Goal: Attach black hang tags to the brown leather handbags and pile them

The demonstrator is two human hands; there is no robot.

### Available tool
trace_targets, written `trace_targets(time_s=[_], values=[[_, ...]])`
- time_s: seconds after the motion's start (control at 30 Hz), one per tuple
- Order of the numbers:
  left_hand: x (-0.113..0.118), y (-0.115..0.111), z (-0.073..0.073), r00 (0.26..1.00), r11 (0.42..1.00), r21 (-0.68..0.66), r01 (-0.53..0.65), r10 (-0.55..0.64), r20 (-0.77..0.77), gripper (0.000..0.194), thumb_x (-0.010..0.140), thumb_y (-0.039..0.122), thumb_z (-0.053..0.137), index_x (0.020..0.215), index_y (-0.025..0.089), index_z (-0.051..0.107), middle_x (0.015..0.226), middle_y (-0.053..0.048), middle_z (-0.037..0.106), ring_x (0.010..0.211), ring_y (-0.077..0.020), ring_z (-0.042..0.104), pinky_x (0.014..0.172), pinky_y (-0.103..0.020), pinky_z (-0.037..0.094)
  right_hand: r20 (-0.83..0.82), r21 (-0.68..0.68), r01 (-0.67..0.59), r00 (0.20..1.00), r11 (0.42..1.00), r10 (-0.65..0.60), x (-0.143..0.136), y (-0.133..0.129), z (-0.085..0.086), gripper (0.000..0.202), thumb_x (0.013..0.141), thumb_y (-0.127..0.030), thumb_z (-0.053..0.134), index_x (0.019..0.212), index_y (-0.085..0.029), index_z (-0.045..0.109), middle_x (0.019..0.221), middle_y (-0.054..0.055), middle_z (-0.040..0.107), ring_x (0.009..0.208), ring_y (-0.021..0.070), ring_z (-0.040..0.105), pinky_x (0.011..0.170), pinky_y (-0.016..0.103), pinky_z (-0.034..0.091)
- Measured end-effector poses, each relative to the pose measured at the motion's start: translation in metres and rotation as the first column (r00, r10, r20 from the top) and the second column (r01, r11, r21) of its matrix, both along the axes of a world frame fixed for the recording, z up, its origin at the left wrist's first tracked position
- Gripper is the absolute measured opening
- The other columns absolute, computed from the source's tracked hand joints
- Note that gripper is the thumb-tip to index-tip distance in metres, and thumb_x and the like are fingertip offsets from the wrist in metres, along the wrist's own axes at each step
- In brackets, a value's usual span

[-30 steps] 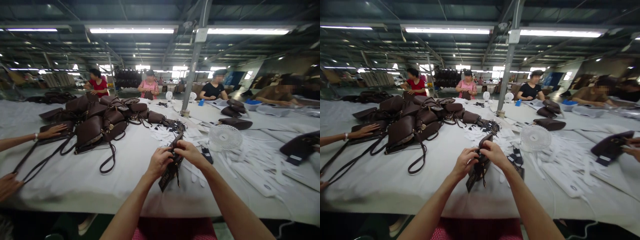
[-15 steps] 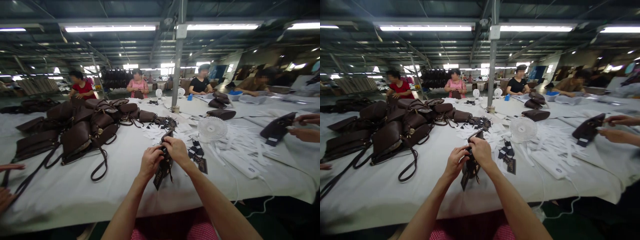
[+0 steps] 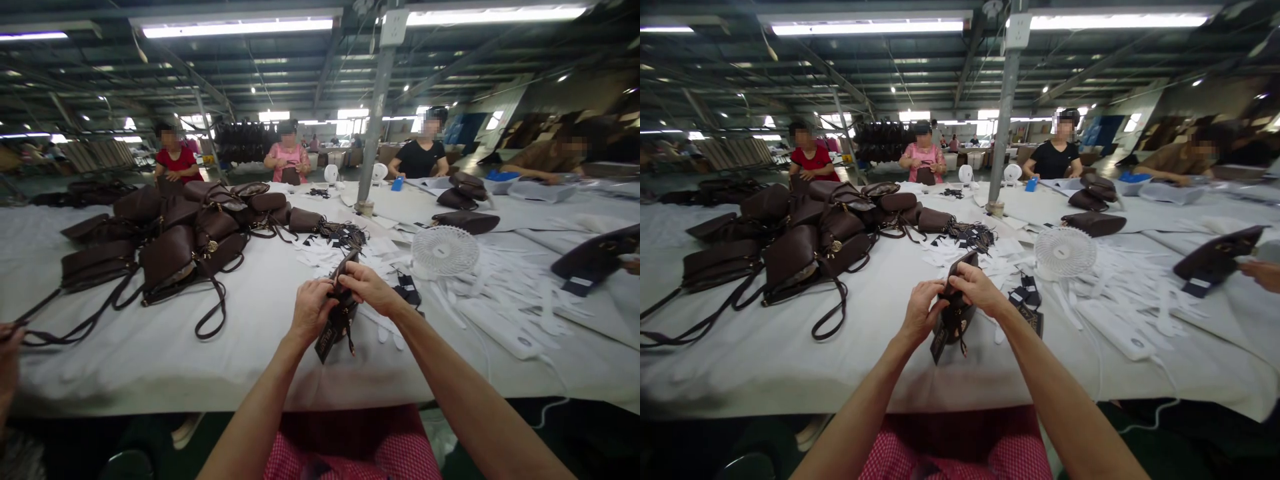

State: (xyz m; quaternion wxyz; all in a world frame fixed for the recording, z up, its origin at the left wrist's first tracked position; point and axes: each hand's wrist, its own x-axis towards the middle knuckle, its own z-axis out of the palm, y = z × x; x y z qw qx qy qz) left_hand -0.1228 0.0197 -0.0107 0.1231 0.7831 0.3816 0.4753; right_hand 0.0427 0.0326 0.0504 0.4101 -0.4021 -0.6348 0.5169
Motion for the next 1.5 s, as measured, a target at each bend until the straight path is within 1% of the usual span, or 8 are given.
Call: trace_targets(time_s=[0.2, 0.4, 0.57, 0.8, 0.97, 1.1, 1.33, 1.5], values=[[0.0, 0.003, 0.002, 1.0, 1.0, -0.027, 0.004, -0.005, -0.01, 0.026, 0.085, 0.015, 0.055, 0.11, 0.022, 0.061, 0.112, -0.005, 0.064, 0.103, -0.0214, 0.054, 0.093, -0.038, 0.039, 0.007, 0.011, -0.006, 1.0, 1.0, 0.006, 0.01, 0.002, 0.0, 0.027, 0.075, -0.043, 0.065, 0.083, -0.018, 0.061, 0.074, 0.001, 0.064, 0.058, 0.0103, 0.052, 0.04, 0.019, 0.033], [0.001, 0.009, 0.012, 0.991, 0.999, -0.048, 0.017, -0.023, -0.131, 0.021, 0.083, 0.013, 0.057, 0.098, 0.024, 0.065, 0.113, -0.004, 0.062, 0.105, -0.022, 0.053, 0.096, -0.04, 0.037, 0.318, 0.454, 0.164, 0.888, 0.876, -0.331, 0.041, 0.018, -0.005, 0.022, 0.077, -0.017, 0.054, 0.089, -0.024, 0.071, 0.087, 0.002, 0.067, 0.083, 0.0175, 0.059, 0.076, 0.032, 0.049], [0.001, 0.014, 0.018, 0.984, 0.997, -0.081, 0.021, -0.035, -0.174, 0.032, 0.081, 0.01, 0.055, 0.109, 0.022, 0.063, 0.113, -0.007, 0.06, 0.107, -0.0244, 0.051, 0.098, -0.044, 0.038, 0.531, 0.536, -0.011, 0.782, 0.844, -0.327, 0.043, 0.017, -0.012, 0.027, 0.08, -0.013, 0.051, 0.094, -0.022, 0.072, 0.079, 0.003, 0.061, 0.077, 0.0168, 0.056, 0.074, 0.03, 0.048], [0.001, 0.019, 0.023, 0.993, 0.983, -0.146, 0.108, -0.113, -0.028, 0.014, 0.077, 0.009, 0.058, 0.087, 0.019, 0.062, 0.107, -0.007, 0.06, 0.105, -0.0228, 0.052, 0.095, -0.039, 0.042, 0.543, 0.664, -0.192, 0.788, 0.723, -0.29, 0.037, 0.015, -0.012, 0.026, 0.086, -0.009, 0.045, 0.091, -0.019, 0.069, 0.094, 0.007, 0.063, 0.092, 0.0182, 0.058, 0.082, 0.029, 0.046], [0.012, 0.014, 0.024, 0.998, 0.999, -0.045, 0.025, -0.023, 0.054, 0.011, 0.079, 0.008, 0.058, 0.079, 0.019, 0.059, 0.102, -0.005, 0.063, 0.102, -0.0213, 0.053, 0.091, -0.037, 0.043, 0.57, 0.624, -0.094, 0.733, 0.776, -0.37, 0.028, 0.026, -0.009, 0.018, 0.089, -0.013, 0.046, 0.088, -0.017, 0.064, 0.084, 0.005, 0.062, 0.08, 0.0158, 0.057, 0.073, 0.026, 0.044], [0.018, 0.009, 0.011, 0.988, 0.954, 0.256, -0.154, 0.15, 0.037, 0.009, 0.088, 0.014, 0.052, 0.084, 0.018, 0.059, 0.098, -0.007, 0.064, 0.094, -0.021, 0.052, 0.087, -0.037, 0.04, 0.577, 0.609, -0.058, 0.716, 0.791, -0.393, 0.016, 0.028, -0.005, 0.014, 0.084, -0.012, 0.049, 0.074, -0.018, 0.057, 0.072, 0.002, 0.06, 0.068, 0.014, 0.053, 0.066, 0.026, 0.04], [0.026, 0.016, -0.004, 0.978, 0.91, 0.362, -0.204, 0.175, 0.11, 0.018, 0.096, 0.018, 0.039, 0.084, 0.019, 0.053, 0.078, -0.004, 0.056, 0.078, -0.0188, 0.047, 0.074, -0.032, 0.041, 0.282, 0.205, 0.142, 0.939, 0.968, -0.198, 0.007, 0.021, 0.003, 0.008, 0.073, -0.023, 0.055, 0.076, -0.019, 0.061, 0.066, -0.002, 0.06, 0.056, 0.0121, 0.053, 0.054, 0.024, 0.044], [0.028, 0.011, 0.001, 0.968, 0.875, 0.415, -0.251, 0.226, 0.109, 0.018, 0.095, 0.02, 0.04, 0.081, 0.02, 0.052, 0.076, -0.003, 0.054, 0.081, -0.0196, 0.047, 0.078, -0.034, 0.039, 0.297, 0.436, 0.137, 0.911, 0.89, -0.286, 0.005, 0.016, 0.004, 0.011, 0.074, -0.023, 0.051, 0.07, -0.019, 0.06, 0.063, -0.003, 0.057, 0.059, 0.0114, 0.051, 0.057, 0.024, 0.041]])
